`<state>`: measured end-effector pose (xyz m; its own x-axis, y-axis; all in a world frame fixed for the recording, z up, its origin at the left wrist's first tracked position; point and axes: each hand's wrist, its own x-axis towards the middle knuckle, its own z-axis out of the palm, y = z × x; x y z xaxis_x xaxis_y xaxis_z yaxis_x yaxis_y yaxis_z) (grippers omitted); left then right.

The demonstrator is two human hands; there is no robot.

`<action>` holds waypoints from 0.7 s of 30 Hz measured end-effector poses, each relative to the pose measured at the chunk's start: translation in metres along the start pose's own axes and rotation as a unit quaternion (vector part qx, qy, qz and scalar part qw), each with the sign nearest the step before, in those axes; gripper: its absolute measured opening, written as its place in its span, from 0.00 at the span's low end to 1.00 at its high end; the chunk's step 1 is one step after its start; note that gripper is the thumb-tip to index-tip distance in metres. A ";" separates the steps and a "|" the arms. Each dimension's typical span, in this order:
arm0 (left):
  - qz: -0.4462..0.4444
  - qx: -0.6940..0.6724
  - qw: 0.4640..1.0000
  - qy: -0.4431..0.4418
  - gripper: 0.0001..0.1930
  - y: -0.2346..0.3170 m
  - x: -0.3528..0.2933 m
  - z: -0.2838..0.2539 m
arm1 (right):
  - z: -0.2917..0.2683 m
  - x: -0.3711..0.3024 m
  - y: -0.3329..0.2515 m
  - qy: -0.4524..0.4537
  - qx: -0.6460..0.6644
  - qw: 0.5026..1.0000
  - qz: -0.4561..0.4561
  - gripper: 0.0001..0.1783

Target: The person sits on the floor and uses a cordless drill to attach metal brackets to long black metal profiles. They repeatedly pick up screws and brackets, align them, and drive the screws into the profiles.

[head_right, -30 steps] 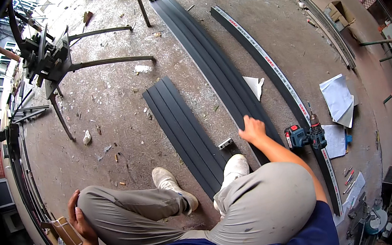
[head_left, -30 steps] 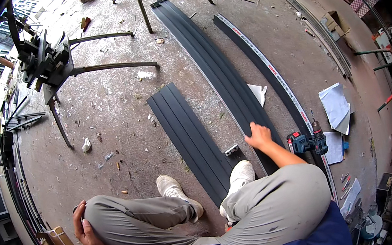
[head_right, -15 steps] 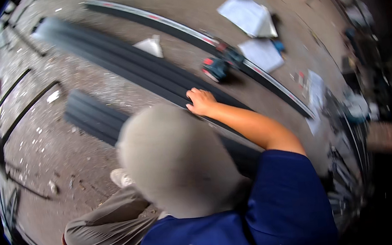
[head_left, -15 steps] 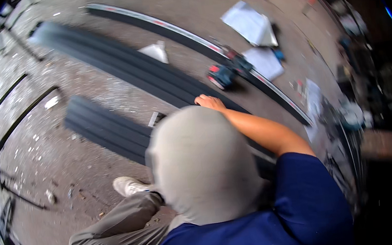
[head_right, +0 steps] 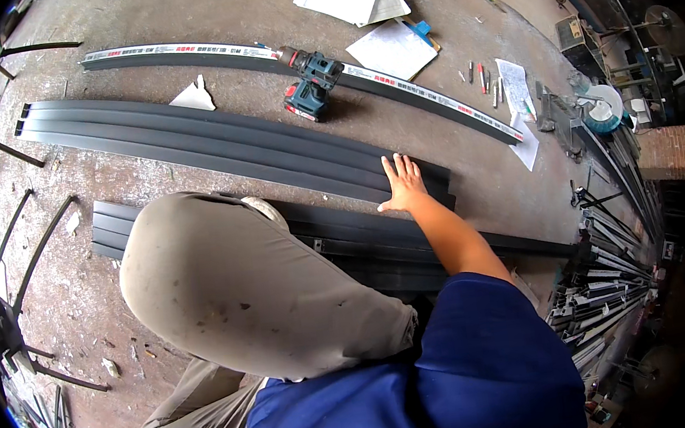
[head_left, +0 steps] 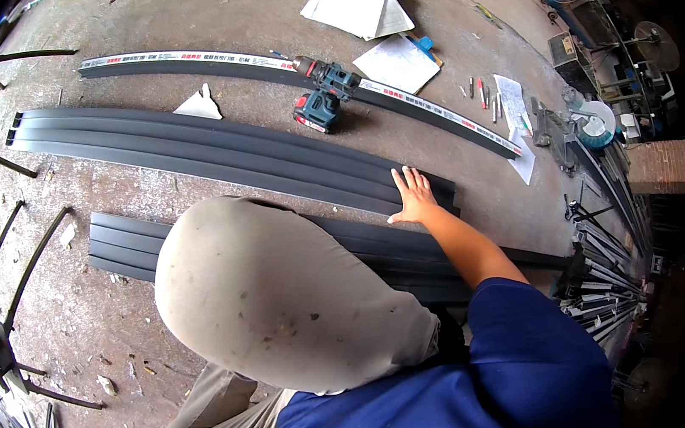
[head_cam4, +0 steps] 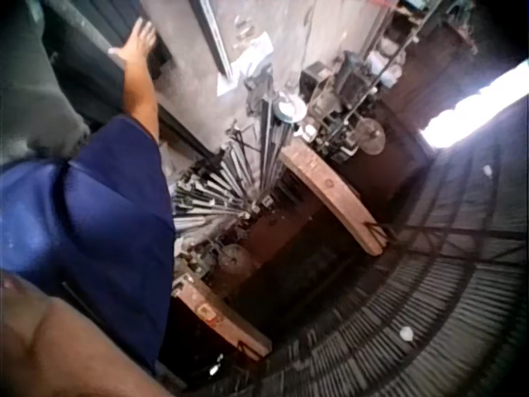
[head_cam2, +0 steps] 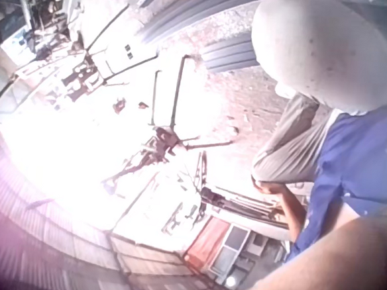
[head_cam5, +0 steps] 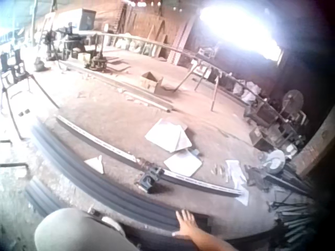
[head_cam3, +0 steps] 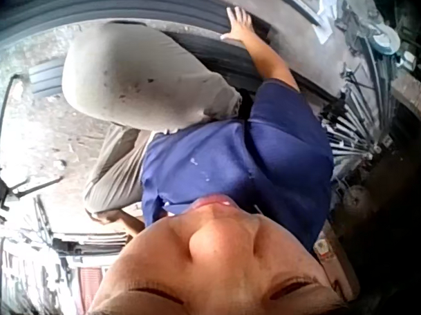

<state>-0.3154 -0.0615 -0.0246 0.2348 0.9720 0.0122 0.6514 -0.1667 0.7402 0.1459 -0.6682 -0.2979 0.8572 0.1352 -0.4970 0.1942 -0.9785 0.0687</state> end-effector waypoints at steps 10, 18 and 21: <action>0.028 -0.207 0.977 -0.036 0.25 -0.037 0.004 0.015 | -0.003 -0.004 -0.001 0.097 -0.047 0.993 -0.053 0.57; 0.107 -0.055 0.992 0.021 0.22 0.018 -0.001 0.009 | 0.076 0.039 0.005 0.204 -0.092 0.968 -0.111 0.32; 0.100 -0.083 0.991 0.030 0.21 0.006 -0.007 0.011 | 0.101 0.071 0.023 0.267 -0.086 0.958 -0.056 0.14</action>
<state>-0.3047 -0.0707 -0.0278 0.3003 0.9311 0.2069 0.4673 -0.3327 0.8191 0.1632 -0.6967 -0.4192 0.9392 0.3433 0.0015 0.3357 -0.9195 0.2042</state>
